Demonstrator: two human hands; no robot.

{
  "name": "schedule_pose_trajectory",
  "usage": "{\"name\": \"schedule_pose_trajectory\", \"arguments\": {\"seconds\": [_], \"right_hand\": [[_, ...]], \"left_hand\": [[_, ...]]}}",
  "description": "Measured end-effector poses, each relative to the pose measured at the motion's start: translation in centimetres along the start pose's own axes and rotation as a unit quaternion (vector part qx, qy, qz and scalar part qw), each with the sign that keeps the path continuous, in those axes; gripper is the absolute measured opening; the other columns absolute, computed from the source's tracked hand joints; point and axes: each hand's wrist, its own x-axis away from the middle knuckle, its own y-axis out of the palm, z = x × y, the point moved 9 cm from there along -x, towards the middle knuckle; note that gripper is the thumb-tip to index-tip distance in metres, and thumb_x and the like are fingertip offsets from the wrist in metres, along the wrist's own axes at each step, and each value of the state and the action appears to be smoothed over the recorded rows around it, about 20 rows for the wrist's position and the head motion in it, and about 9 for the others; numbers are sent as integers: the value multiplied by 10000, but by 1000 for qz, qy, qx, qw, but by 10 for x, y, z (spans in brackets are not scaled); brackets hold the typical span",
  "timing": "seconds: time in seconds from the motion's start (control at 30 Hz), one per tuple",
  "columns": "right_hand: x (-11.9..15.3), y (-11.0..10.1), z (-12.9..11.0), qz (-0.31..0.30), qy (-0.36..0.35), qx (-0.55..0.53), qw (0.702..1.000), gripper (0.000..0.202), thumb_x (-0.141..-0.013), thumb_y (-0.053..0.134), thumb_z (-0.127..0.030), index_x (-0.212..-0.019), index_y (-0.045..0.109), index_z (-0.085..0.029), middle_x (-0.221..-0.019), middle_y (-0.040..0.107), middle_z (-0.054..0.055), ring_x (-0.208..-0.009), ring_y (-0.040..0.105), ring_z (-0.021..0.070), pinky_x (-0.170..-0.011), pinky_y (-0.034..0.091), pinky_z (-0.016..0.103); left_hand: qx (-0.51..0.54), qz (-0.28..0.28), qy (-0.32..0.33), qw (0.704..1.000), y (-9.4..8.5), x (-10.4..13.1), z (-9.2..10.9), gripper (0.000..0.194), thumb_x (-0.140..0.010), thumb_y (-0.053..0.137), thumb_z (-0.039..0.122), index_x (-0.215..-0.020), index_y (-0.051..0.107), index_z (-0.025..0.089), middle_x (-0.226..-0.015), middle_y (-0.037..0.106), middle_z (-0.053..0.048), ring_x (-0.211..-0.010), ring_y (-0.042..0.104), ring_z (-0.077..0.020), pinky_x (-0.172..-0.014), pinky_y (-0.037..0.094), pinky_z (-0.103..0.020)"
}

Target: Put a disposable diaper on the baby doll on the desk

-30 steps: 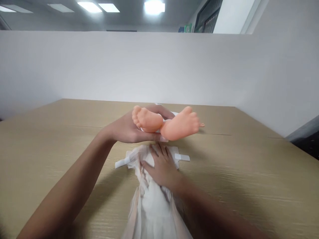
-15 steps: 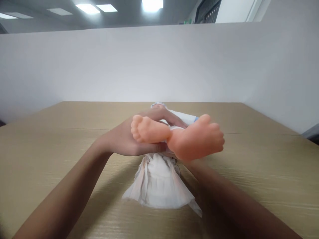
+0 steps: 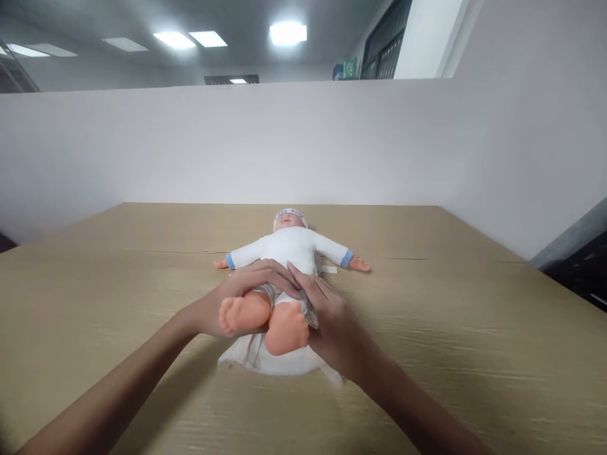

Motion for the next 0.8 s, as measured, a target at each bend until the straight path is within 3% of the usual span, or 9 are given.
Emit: {"name": "schedule_pose_trajectory", "arguments": {"seconds": [0.13,0.23,0.33,0.43,0.57,0.8], "right_hand": [[-5,-1,-9,-38,-101,-28,994,552,-989,582,-283,-1534,667,-251,-1489,710,63,-1422,636,319,-1271,463,430],[4,-9,-1,-31,-180,-32,983,406,-1037,528,-243,-1360,773,-244,-1423,749,63,-1384,670,277,-1281,447,433],[17,-9,12,-24,-253,-16,967,361,-1088,501,-170,-1301,776,-265,-1339,793,33,-1363,687,223,-1269,461,422],[33,0,21,-23,-337,5,941,326,-1109,524,-161,-1340,736,-250,-1348,789,29,-1396,661,200,-1282,446,395],[43,16,35,-49,-341,41,938,312,-1116,555,-229,-1400,685,-229,-1430,745,57,-1434,629,226,-1305,428,426],[44,17,49,-78,-305,47,948,395,-1098,550,-173,-1464,662,-270,-1490,713,43,-1454,622,220,-1272,482,402]], "left_hand": [[-28,1,-77,997,0,25,-8,454,-894,828,376,-1296,666,242,-1312,730,-89,-1225,695,-285,-1047,584,-439],[-71,-48,-128,988,-3,51,-13,353,-890,834,364,-1200,711,250,-1202,757,-58,-1106,716,-283,-980,598,-427],[-87,-84,-98,988,-3,74,-15,288,-894,785,250,-1176,726,248,-1256,750,-75,-1178,710,-310,-1055,581,-457],[-113,-114,-57,985,5,95,-27,396,-919,714,140,-1303,697,238,-1368,733,-108,-1389,638,-332,-1176,529,-487],[-147,-145,-50,977,18,110,-43,476,-1005,592,69,-1443,637,247,-1490,699,-107,-1597,459,-284,-1311,418,-475],[-135,-183,-71,971,22,111,-49,604,-944,644,7,-1495,625,255,-1548,665,-98,-1619,430,-282,-1341,398,-459]]}}
